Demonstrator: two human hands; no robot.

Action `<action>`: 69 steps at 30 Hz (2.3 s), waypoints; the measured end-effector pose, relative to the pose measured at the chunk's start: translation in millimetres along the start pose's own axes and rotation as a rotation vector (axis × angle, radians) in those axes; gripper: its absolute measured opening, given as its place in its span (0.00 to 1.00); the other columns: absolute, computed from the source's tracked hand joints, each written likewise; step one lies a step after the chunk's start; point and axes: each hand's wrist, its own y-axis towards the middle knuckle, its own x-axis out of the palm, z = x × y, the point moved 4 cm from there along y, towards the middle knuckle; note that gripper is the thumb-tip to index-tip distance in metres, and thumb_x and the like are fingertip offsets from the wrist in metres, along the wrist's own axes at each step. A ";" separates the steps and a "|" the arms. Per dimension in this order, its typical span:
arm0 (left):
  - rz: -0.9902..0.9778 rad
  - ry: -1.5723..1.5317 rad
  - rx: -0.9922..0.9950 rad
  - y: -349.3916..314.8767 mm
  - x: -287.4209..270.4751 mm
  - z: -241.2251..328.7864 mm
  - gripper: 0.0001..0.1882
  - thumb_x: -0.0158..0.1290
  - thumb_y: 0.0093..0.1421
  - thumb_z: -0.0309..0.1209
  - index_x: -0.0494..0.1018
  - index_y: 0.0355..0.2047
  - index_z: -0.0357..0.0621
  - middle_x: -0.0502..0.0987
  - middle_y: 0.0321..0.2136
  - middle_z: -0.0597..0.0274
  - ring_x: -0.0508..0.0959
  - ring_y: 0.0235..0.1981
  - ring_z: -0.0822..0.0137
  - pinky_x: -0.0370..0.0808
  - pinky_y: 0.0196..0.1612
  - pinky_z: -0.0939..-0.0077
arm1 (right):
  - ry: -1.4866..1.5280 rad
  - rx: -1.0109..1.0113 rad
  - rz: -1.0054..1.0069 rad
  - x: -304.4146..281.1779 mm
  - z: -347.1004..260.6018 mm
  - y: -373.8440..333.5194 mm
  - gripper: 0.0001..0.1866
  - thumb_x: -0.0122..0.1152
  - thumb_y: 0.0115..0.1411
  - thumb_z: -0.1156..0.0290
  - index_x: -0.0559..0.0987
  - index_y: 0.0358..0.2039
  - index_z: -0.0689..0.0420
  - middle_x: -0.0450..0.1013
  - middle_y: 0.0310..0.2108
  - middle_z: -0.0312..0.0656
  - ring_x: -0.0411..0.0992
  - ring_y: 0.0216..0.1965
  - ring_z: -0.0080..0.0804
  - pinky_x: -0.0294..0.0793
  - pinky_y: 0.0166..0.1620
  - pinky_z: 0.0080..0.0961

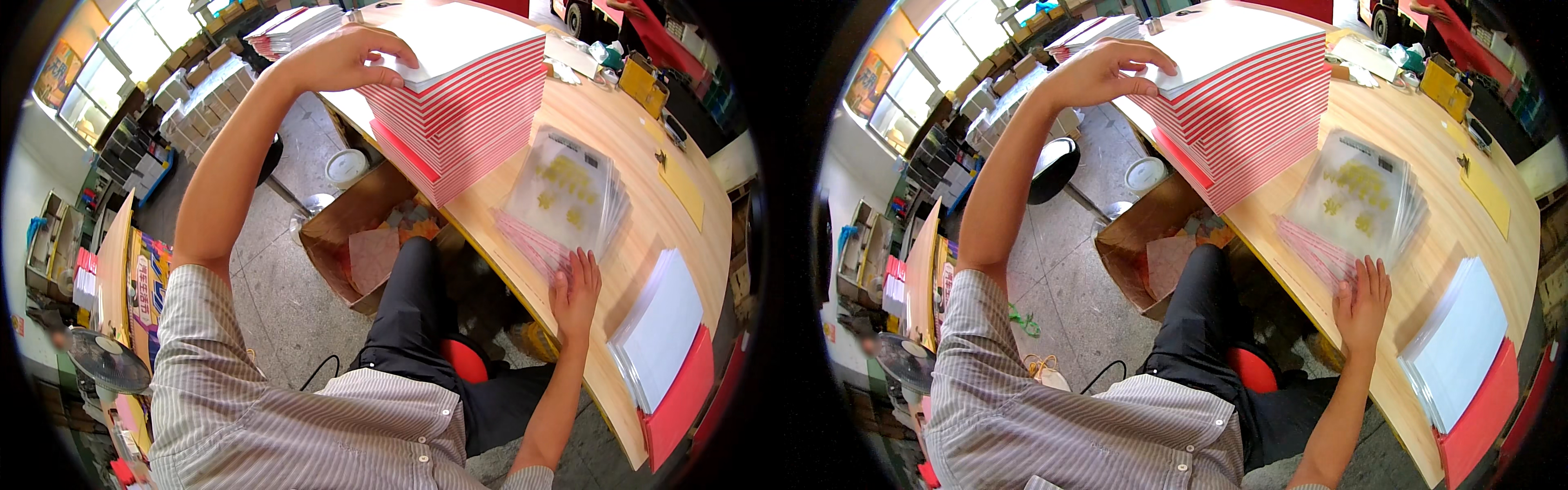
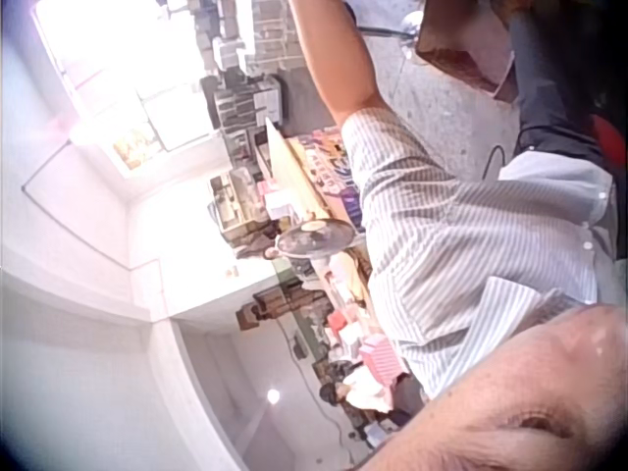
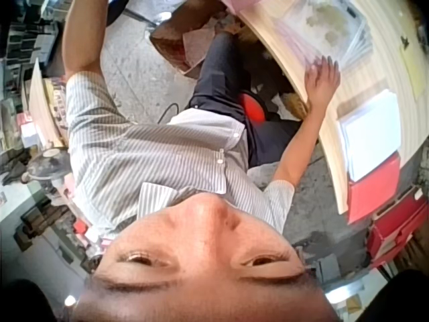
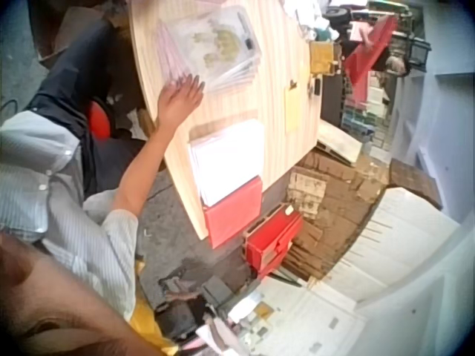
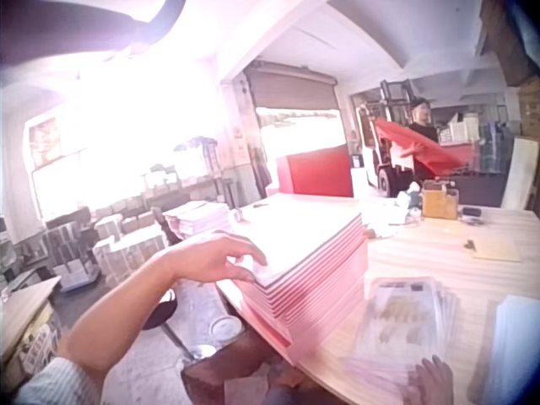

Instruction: The person sits at a wooden table and repeatedly inserts white paper sheets into red envelopes. They pick up a red envelope, open it, insert a white sheet, and place the finished item on a stack. The process is repeated multiple times throughout the clip.

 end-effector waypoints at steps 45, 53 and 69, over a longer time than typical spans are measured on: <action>0.125 0.322 -0.087 -5.2 11.2 9.6 0.19 0.46 0.68 0.34 0.68 0.59 0.48 0.81 0.43 0.54 0.83 0.37 0.58 0.80 0.44 0.69 | 0.102 0.043 0.050 -1.3 6.6 -4.3 0.20 0.52 0.66 0.63 0.76 0.52 0.63 0.70 0.58 0.51 0.61 0.63 0.53 0.56 0.66 0.46; 0.277 0.212 -0.017 -2.9 9.8 -4.7 0.21 0.48 0.58 0.27 0.76 0.53 0.50 0.81 0.47 0.56 0.82 0.45 0.57 0.79 0.53 0.64 | 0.113 0.059 0.033 -1.4 6.0 -3.6 0.19 0.53 0.64 0.65 0.76 0.51 0.64 0.70 0.57 0.52 0.62 0.62 0.55 0.55 0.66 0.47; 1.126 0.399 0.058 1.8 -35.9 -41.6 0.20 0.55 0.48 0.23 0.81 0.44 0.51 0.82 0.38 0.53 0.83 0.35 0.52 0.79 0.39 0.65 | 0.201 0.049 0.284 -2.2 12.4 -4.7 0.16 0.56 0.64 0.69 0.77 0.49 0.64 0.72 0.55 0.53 0.64 0.61 0.51 0.62 0.63 0.39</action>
